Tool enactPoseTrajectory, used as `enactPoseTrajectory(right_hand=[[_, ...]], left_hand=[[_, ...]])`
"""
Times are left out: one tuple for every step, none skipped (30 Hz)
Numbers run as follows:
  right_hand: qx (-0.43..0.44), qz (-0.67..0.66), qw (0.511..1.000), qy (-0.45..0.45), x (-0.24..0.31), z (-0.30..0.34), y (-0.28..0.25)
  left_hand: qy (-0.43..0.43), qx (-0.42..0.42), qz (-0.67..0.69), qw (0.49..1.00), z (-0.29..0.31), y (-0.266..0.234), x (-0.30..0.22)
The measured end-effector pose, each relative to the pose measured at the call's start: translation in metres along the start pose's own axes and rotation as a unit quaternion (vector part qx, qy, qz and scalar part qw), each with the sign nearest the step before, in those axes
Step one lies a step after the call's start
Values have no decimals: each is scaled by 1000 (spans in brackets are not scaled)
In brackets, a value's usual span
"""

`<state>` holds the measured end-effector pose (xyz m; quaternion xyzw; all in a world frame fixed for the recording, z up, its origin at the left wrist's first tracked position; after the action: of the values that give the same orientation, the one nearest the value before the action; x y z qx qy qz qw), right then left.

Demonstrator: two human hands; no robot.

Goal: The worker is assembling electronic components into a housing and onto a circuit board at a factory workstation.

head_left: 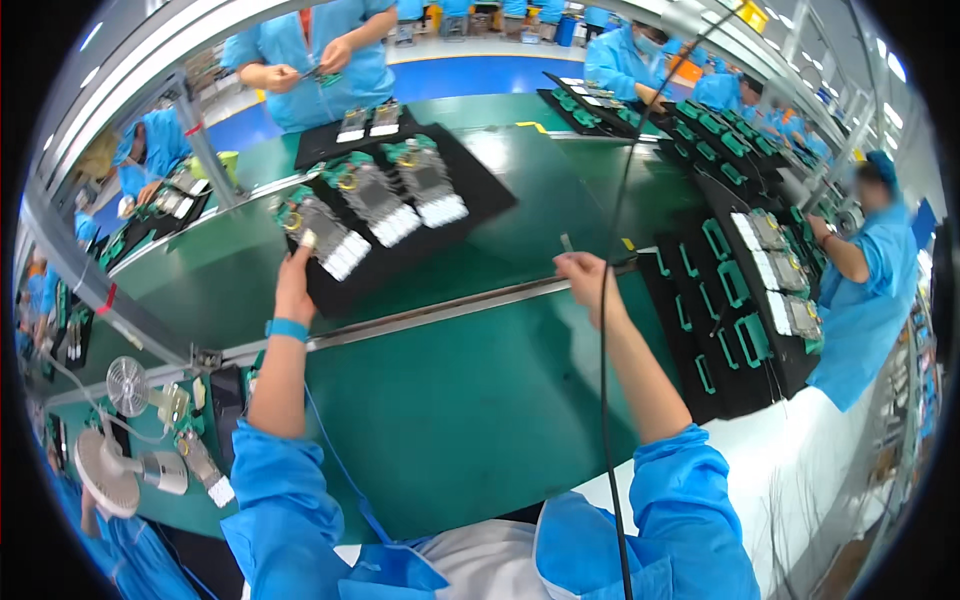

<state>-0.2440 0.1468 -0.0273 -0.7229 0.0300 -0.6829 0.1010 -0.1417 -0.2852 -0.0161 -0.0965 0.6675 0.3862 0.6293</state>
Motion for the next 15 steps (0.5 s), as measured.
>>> enactPoseTrajectory(right_hand=[[23,49,996,-69,-5,8,-1],[48,99,985,-135,-9,18,2],[54,187,975,-108,-4,37,0],[63,270,957,-79,15,62,-2],[39,362,925,-112,37,89,-12],[25,446,883,-147,60,115,-15],[-35,441,886,-138,73,137,-40],[-101,463,872,-121,89,160,-73],[-170,495,840,-146,100,175,-107],[-265,484,816,-171,115,185,-146],[-405,443,774,-202,122,194,-194],[-503,544,670,-39,131,195,-226],[-532,576,619,27,127,188,-269],[-563,596,565,89,114,195,-311],[-566,593,566,85,104,199,-326]], left_hand=[[15,10,10,1000,-24,-1,8],[31,19,18,999,-55,-11,13],[61,-36,-59,996,-75,-22,18],[97,-90,-136,982,-89,-39,19],[85,-135,-196,968,-103,-60,22],[248,-148,-208,935,-109,-84,16],[251,-197,-298,900,-98,-71,28],[258,-241,-384,853,-84,-53,26],[318,-241,-468,789,-70,-44,21],[374,-241,-541,714,-57,-35,21],[379,-228,-534,721,-46,-24,25],[462,-145,-468,739,-27,-13,28],[526,-56,-391,753,-11,3,42],[480,19,-349,804,12,30,51],[309,146,-247,907,13,36,72]])
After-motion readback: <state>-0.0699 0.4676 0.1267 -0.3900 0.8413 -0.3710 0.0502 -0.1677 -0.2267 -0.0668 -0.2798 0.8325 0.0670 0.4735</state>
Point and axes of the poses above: each hand's wrist, its own z-axis away from the middle knuckle, its own y-axis out of the palm, x = y × z, the point moved 4 cm from there along -z, towards the middle knuckle, and after that the axes turned 3 degrees about y, right-handed, at the moved point
